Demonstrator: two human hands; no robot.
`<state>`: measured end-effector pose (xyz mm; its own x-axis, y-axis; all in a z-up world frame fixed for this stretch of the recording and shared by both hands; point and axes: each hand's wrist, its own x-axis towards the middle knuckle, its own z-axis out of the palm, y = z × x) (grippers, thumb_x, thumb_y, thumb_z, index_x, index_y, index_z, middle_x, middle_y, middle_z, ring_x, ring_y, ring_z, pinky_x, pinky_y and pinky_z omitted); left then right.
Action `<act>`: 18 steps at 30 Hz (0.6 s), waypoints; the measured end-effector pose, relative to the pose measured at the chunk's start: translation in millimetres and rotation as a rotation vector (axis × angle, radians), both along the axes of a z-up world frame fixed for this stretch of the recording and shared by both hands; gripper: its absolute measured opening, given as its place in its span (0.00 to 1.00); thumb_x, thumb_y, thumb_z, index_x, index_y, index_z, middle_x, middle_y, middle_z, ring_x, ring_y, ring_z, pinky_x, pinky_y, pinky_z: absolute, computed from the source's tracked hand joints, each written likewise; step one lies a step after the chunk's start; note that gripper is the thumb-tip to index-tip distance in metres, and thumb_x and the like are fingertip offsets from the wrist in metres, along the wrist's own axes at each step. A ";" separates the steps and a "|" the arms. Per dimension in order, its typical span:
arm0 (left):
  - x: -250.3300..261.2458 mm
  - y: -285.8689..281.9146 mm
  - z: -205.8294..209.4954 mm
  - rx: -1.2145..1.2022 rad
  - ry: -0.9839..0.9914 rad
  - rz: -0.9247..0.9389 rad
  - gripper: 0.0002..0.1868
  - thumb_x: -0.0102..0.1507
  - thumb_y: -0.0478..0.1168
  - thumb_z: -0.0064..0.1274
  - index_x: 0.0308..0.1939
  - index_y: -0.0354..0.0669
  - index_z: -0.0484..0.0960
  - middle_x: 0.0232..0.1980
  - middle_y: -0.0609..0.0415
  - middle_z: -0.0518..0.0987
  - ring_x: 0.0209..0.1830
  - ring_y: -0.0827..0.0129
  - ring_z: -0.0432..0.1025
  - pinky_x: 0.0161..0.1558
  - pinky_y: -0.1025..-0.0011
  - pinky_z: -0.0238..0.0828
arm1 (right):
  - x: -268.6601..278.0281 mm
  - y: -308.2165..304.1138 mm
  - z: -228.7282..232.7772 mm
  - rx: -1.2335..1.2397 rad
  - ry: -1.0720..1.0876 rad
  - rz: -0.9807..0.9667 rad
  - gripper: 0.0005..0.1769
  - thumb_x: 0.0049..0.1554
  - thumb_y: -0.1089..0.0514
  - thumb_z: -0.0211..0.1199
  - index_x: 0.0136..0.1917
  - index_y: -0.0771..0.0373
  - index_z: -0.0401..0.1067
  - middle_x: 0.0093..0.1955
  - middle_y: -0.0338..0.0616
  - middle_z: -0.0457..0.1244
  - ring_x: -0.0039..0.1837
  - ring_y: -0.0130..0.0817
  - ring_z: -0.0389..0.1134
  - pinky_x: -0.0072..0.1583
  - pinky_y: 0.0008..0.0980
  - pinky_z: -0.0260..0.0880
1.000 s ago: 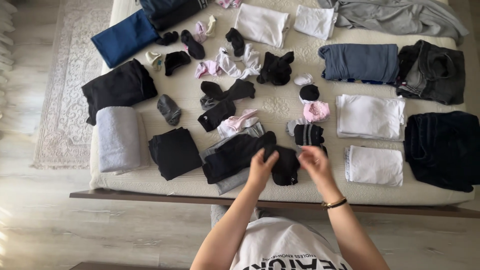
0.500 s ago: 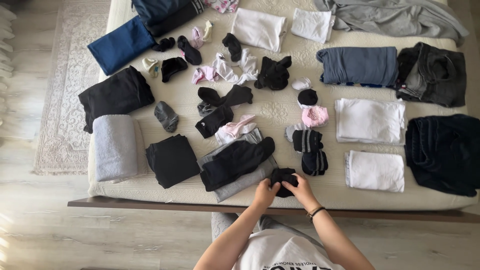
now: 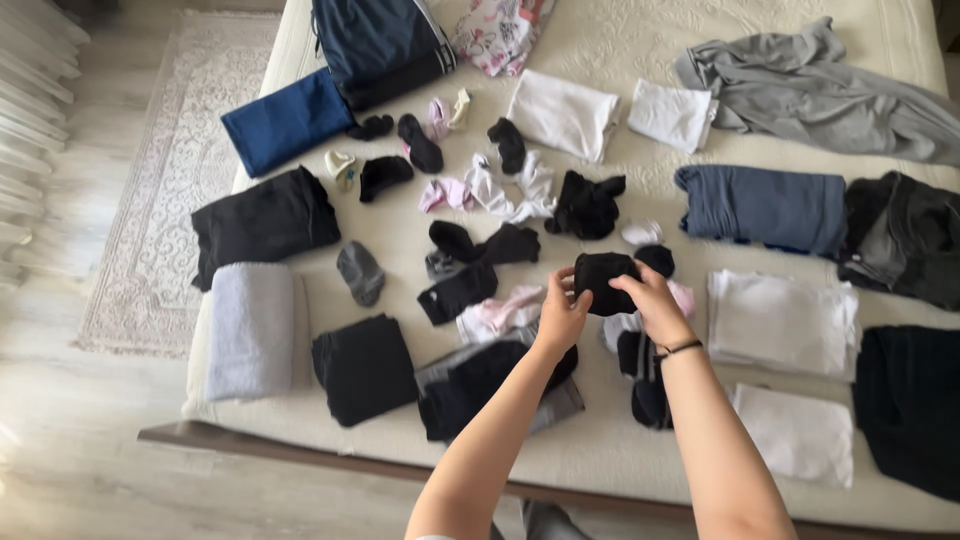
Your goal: Sorting and folding several pairs of socks on a bed.
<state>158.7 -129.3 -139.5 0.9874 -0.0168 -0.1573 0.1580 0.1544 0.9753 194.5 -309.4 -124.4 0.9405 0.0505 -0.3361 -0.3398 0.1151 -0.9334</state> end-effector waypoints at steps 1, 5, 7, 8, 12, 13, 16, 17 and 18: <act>9.5 -3.7 -30.2 0.001 -0.001 -0.002 0.26 0.65 0.39 0.56 0.64 0.39 0.64 0.52 0.49 0.78 0.47 0.71 0.76 0.47 0.71 0.75 | 11.0 -6.3 -26.9 0.001 -0.001 -0.002 0.22 0.54 0.63 0.64 0.63 0.67 0.73 0.56 0.40 0.70 0.56 0.29 0.70 0.59 0.29 0.70; 23.7 -18.0 -126.2 0.133 0.223 -0.117 0.28 0.65 0.34 0.51 0.69 0.40 0.64 0.52 0.38 0.78 0.47 0.57 0.75 0.48 0.64 0.71 | 35.8 -16.4 -103.3 -0.745 0.022 0.119 0.27 0.52 0.62 0.68 0.64 0.71 0.70 0.56 0.56 0.68 0.58 0.49 0.67 0.60 0.43 0.68; 20.8 -17.7 -134.6 0.236 0.242 -0.131 0.27 0.65 0.33 0.51 0.69 0.39 0.66 0.53 0.35 0.78 0.49 0.53 0.74 0.50 0.62 0.70 | 35.1 -1.4 -92.4 -1.090 0.006 0.195 0.35 0.49 0.61 0.70 0.68 0.68 0.66 0.59 0.61 0.65 0.63 0.57 0.66 0.62 0.45 0.66; 22.2 -13.8 -125.9 0.324 0.140 -0.086 0.25 0.65 0.32 0.51 0.66 0.39 0.69 0.54 0.35 0.78 0.52 0.51 0.74 0.52 0.61 0.71 | 34.8 12.4 -70.8 -1.146 -0.205 0.087 0.31 0.46 0.64 0.67 0.64 0.69 0.69 0.63 0.62 0.64 0.66 0.59 0.62 0.64 0.46 0.63; 23.8 11.8 -67.2 0.394 -0.080 0.017 0.17 0.62 0.29 0.50 0.55 0.39 0.78 0.54 0.41 0.78 0.52 0.53 0.78 0.52 0.62 0.75 | 65.0 52.6 -23.0 -1.129 -0.756 0.121 0.10 0.44 0.63 0.66 0.41 0.56 0.80 0.71 0.58 0.64 0.76 0.50 0.57 0.75 0.43 0.58; 27.1 21.6 -56.1 0.394 -0.077 0.019 0.17 0.62 0.29 0.50 0.55 0.39 0.78 0.54 0.41 0.78 0.52 0.53 0.78 0.52 0.62 0.75 | 76.1 56.5 -36.9 -1.128 -0.756 0.125 0.10 0.44 0.63 0.66 0.41 0.56 0.80 0.71 0.58 0.64 0.76 0.50 0.57 0.75 0.43 0.58; 41.3 46.6 -24.7 0.383 -0.118 0.024 0.13 0.62 0.31 0.54 0.51 0.41 0.81 0.53 0.45 0.80 0.51 0.56 0.79 0.49 0.65 0.78 | 101.7 63.5 -52.5 -1.313 -0.772 0.237 0.16 0.40 0.66 0.68 0.45 0.57 0.82 0.60 0.50 0.69 0.69 0.54 0.63 0.70 0.54 0.52; 47.1 55.0 -17.1 0.363 -0.125 0.047 0.14 0.61 0.33 0.57 0.52 0.41 0.81 0.53 0.46 0.80 0.51 0.57 0.79 0.49 0.65 0.78 | 103.3 65.4 -43.3 -1.223 -0.658 0.136 0.09 0.45 0.65 0.70 0.42 0.58 0.81 0.54 0.46 0.70 0.62 0.47 0.67 0.73 0.51 0.53; 52.5 63.3 -9.1 0.344 -0.131 0.070 0.16 0.60 0.36 0.60 0.52 0.40 0.81 0.53 0.46 0.80 0.51 0.59 0.79 0.48 0.66 0.79 | 104.6 67.2 -33.6 -1.130 -0.545 0.038 0.04 0.50 0.63 0.73 0.40 0.59 0.79 0.48 0.42 0.71 0.55 0.40 0.71 0.77 0.48 0.55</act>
<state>211.2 -66.0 -148.5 0.9964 0.0831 -0.0141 0.0290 -0.1799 0.9833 299.1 -242.1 -158.1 0.9749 0.0183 0.2218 0.1350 -0.8408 -0.5242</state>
